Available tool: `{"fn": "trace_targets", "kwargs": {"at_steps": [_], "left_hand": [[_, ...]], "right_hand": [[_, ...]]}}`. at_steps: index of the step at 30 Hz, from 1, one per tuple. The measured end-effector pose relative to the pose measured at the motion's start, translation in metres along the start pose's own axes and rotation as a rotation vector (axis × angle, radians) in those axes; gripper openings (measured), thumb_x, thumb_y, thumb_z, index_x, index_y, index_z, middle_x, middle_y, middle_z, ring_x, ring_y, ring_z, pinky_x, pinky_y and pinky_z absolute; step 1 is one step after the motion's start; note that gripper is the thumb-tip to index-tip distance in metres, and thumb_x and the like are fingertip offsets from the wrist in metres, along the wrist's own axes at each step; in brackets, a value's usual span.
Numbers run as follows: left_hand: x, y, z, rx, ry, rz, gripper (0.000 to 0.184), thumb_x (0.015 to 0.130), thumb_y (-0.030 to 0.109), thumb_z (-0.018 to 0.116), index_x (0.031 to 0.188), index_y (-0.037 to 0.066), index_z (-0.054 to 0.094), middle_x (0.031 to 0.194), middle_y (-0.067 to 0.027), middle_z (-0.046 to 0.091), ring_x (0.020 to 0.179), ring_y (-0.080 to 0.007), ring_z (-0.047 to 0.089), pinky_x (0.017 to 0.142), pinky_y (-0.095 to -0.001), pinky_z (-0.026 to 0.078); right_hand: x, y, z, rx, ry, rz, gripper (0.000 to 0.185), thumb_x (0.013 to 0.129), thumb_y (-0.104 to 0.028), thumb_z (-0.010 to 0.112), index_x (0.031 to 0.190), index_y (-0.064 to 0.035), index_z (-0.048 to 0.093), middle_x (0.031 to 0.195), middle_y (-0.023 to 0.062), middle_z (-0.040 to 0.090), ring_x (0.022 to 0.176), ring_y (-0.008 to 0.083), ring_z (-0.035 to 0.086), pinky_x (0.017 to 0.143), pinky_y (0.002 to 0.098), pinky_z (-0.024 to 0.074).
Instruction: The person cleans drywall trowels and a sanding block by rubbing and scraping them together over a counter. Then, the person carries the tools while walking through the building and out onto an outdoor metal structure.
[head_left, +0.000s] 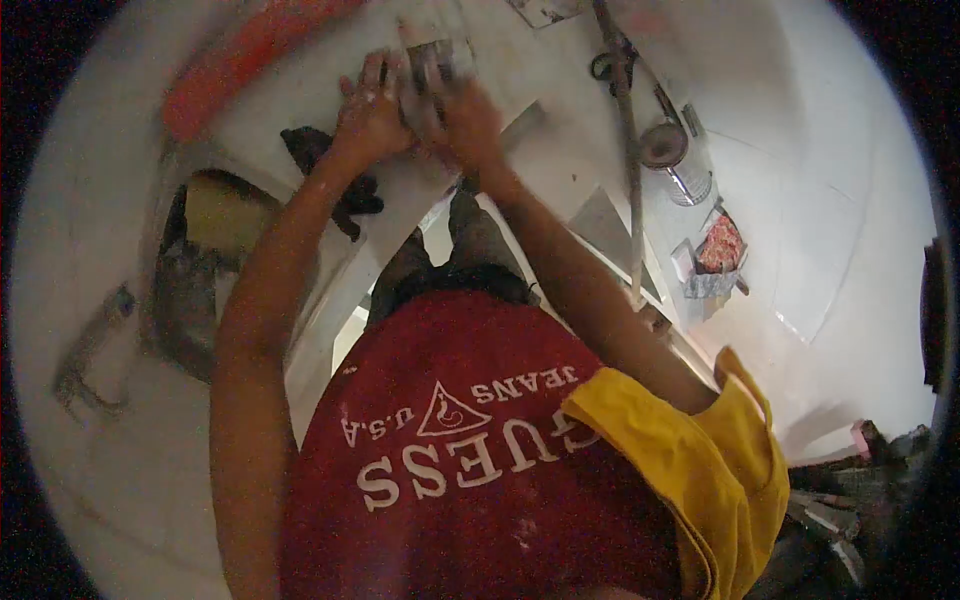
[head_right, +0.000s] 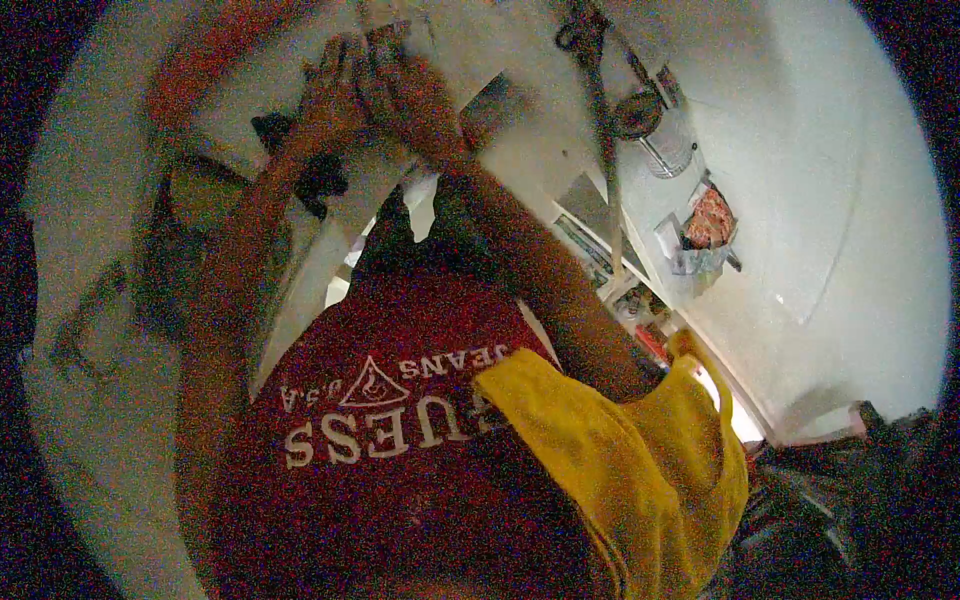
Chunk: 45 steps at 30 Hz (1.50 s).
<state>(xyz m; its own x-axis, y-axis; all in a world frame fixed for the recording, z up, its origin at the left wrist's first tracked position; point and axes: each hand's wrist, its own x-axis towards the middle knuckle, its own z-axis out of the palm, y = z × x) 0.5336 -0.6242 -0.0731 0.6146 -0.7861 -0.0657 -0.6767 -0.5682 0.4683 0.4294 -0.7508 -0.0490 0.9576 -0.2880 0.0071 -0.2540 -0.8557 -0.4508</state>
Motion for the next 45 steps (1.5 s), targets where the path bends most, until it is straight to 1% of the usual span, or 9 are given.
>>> {"fn": "trace_targets", "kwargs": {"at_steps": [6, 9, 13, 15, 24, 27, 37, 41, 45], "left_hand": [[-0.003, 0.005, 0.007, 0.139, -0.004, 0.020, 0.110, 0.061, 0.047, 0.073, 0.144, 0.004, 0.014, 0.148, -0.0184, 0.011, 0.138, -0.0357, 0.012, 0.104, -0.0630, 0.016], [0.002, 0.013, -0.010, 0.139, -0.029, 0.003, 0.107, 0.063, 0.045, 0.071, 0.144, 0.004, 0.014, 0.149, -0.0179, 0.010, 0.138, -0.0352, 0.012, 0.104, -0.0632, 0.016], [0.000, -0.002, 0.024, 0.219, 0.105, 0.021, 0.103, 0.067, 0.042, 0.068, 0.143, 0.002, 0.013, 0.150, -0.0170, 0.009, 0.138, -0.0340, 0.012, 0.102, -0.0641, 0.017], [0.003, 0.013, -0.003, 0.184, -0.078, -0.015, 0.101, 0.067, 0.041, 0.068, 0.143, 0.001, 0.014, 0.150, -0.0175, 0.009, 0.138, -0.0342, 0.013, 0.101, -0.0651, 0.018], [-0.005, 0.006, 0.016, 0.219, -0.099, 0.009, 0.107, 0.064, 0.042, 0.071, 0.143, 0.000, 0.012, 0.150, -0.0193, 0.009, 0.138, -0.0342, 0.012, 0.103, -0.0649, 0.016], [0.008, 0.005, 0.009, 0.198, -0.106, -0.025, 0.109, 0.062, 0.041, 0.073, 0.143, 0.000, 0.012, 0.150, -0.0197, 0.009, 0.138, -0.0340, 0.013, 0.103, -0.0643, 0.016], [-0.007, 0.017, -0.017, 0.121, -0.131, -0.038, 0.109, 0.060, 0.042, 0.072, 0.141, -0.003, 0.016, 0.148, -0.0210, 0.011, 0.137, -0.0361, 0.014, 0.100, -0.0676, 0.018], [0.006, 0.013, -0.010, 0.180, -0.122, -0.064, 0.109, 0.060, 0.043, 0.073, 0.142, 0.000, 0.016, 0.147, -0.0223, 0.012, 0.137, -0.0376, 0.015, 0.096, -0.0709, 0.021], [0.006, 0.027, -0.008, 0.242, -0.173, -0.097, 0.112, 0.059, 0.045, 0.075, 0.145, 0.010, 0.013, 0.147, -0.0237, 0.013, 0.136, -0.0386, 0.015, 0.093, -0.0727, 0.022]], "right_hand": [[-0.044, -0.001, 0.004, -0.072, 0.172, -0.060, 0.056, 0.077, -0.025, 0.060, 0.131, -0.0187, 0.046, 0.108, 0.0240, 0.052, 0.099, 0.0381, 0.054, 0.076, 0.0452, 0.0482], [0.077, 0.011, 0.022, -0.238, 0.198, -0.087, 0.049, 0.076, -0.024, 0.062, 0.124, -0.0146, 0.052, 0.107, 0.0246, 0.053, 0.093, 0.0384, 0.055, 0.069, 0.0483, 0.0480], [0.003, 0.005, 0.007, 0.043, 0.195, -0.064, 0.044, 0.076, -0.023, 0.062, 0.118, -0.0117, 0.056, 0.105, 0.0232, 0.053, 0.087, 0.0384, 0.055, 0.068, 0.0491, 0.0469], [-0.070, -0.011, -0.011, -0.004, 0.178, -0.039, 0.043, 0.075, -0.022, 0.063, 0.116, -0.0111, 0.057, 0.105, 0.0221, 0.053, 0.089, 0.0376, 0.055, 0.072, 0.0485, 0.0461], [0.065, -0.001, 0.001, -0.030, 0.161, -0.052, 0.063, 0.075, -0.023, 0.061, 0.135, -0.0159, 0.042, 0.110, 0.0206, 0.053, 0.095, 0.0364, 0.054, 0.076, 0.0463, 0.0466], [-0.048, 0.001, -0.006, -0.048, 0.215, -0.085, 0.064, 0.076, -0.023, 0.060, 0.136, -0.0166, 0.040, 0.112, 0.0223, 0.052, 0.096, 0.0372, 0.055, 0.073, 0.0457, 0.0485], [0.044, 0.008, -0.002, 0.023, 0.134, -0.045, 0.040, 0.077, -0.021, 0.059, 0.116, -0.0131, 0.058, 0.104, 0.0213, 0.056, 0.091, 0.0378, 0.056, 0.076, 0.0447, 0.0457], [-0.050, 0.002, -0.017, 0.105, 0.352, -0.163, 0.042, 0.076, -0.021, 0.060, 0.117, -0.0129, 0.056, 0.099, 0.0197, 0.058, 0.089, 0.0358, 0.056, 0.074, 0.0438, 0.0467], [0.043, 0.031, -0.001, -0.068, 0.220, -0.065, 0.045, 0.075, -0.022, 0.061, 0.119, -0.0149, 0.055, 0.107, 0.0221, 0.054, 0.090, 0.0355, 0.056, 0.076, 0.0430, 0.0472]]}}
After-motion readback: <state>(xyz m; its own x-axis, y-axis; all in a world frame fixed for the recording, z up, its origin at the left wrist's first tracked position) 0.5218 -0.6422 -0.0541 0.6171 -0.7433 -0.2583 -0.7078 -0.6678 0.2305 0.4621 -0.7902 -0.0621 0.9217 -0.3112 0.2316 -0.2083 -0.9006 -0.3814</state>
